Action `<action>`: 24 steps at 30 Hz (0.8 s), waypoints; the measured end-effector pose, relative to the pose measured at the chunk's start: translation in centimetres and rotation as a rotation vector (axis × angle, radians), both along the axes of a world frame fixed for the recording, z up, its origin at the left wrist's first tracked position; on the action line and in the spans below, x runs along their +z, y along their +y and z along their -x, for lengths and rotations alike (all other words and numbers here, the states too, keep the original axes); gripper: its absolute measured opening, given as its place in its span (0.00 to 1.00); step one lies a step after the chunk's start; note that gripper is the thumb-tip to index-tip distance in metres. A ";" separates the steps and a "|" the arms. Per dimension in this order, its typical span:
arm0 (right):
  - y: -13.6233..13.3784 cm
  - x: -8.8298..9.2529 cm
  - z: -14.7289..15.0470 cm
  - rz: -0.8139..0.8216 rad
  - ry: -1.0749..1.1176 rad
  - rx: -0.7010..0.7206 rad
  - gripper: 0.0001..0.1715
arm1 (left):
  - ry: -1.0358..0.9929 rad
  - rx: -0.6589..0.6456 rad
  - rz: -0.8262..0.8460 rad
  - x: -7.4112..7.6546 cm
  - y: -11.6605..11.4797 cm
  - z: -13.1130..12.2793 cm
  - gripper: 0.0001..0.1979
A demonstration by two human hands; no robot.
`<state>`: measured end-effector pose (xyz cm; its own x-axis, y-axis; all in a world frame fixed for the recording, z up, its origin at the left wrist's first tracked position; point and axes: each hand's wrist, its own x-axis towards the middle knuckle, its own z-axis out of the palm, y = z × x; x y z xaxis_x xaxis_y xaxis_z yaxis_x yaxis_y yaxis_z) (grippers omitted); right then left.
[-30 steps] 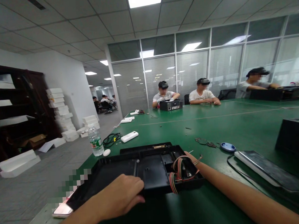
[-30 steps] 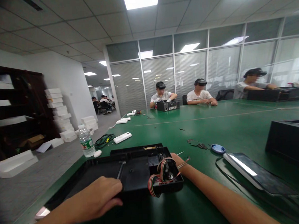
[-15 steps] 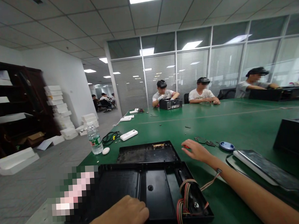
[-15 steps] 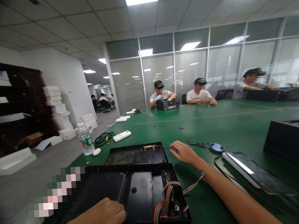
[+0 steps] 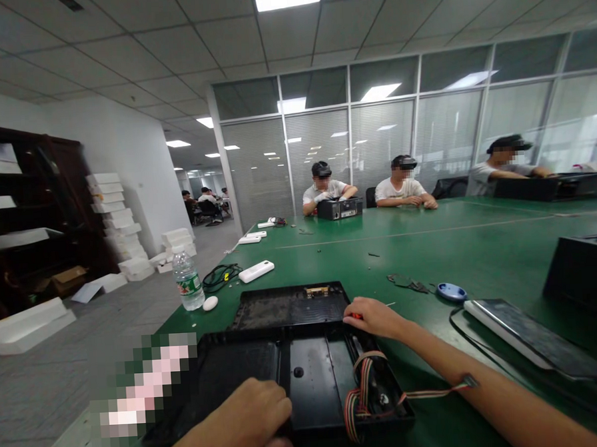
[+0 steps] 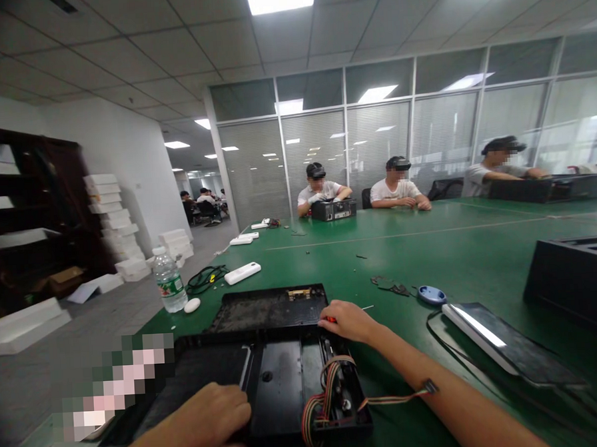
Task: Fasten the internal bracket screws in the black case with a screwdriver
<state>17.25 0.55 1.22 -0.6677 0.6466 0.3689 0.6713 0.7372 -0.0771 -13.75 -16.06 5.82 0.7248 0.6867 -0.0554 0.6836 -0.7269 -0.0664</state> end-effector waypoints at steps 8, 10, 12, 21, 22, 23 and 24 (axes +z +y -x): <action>-0.4 0.3 0.0 -0.023 0.161 -0.040 0.13 | -0.161 0.132 -0.185 1.9 8.7 3.4 0.22; -0.7 0.8 0.2 -0.045 0.192 0.016 0.14 | -0.082 0.173 -0.184 1.2 11.1 3.9 0.22; -0.9 1.1 0.6 -0.061 0.185 0.071 0.14 | 0.003 0.157 -0.113 0.3 13.1 4.1 0.12; -1.2 3.6 0.1 -0.331 0.071 0.095 0.13 | -0.058 0.013 -0.060 0.0 14.6 4.4 0.06; -1.5 4.1 -0.1 -0.352 0.147 0.089 0.13 | -0.097 -0.002 -0.072 0.2 14.4 4.1 0.09; -1.9 4.4 -0.1 -0.365 0.261 0.075 0.12 | -0.144 -0.014 -0.095 0.5 14.0 3.7 0.14; -2.3 4.6 0.0 -0.370 0.403 0.056 0.12 | -0.191 -0.026 -0.124 0.8 13.6 3.2 0.18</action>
<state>17.26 -1.73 5.86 -0.4562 0.3928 0.7985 0.6010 0.7978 -0.0491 -16.91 -2.49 6.61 0.7314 0.6608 0.1686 0.6736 -0.7386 -0.0274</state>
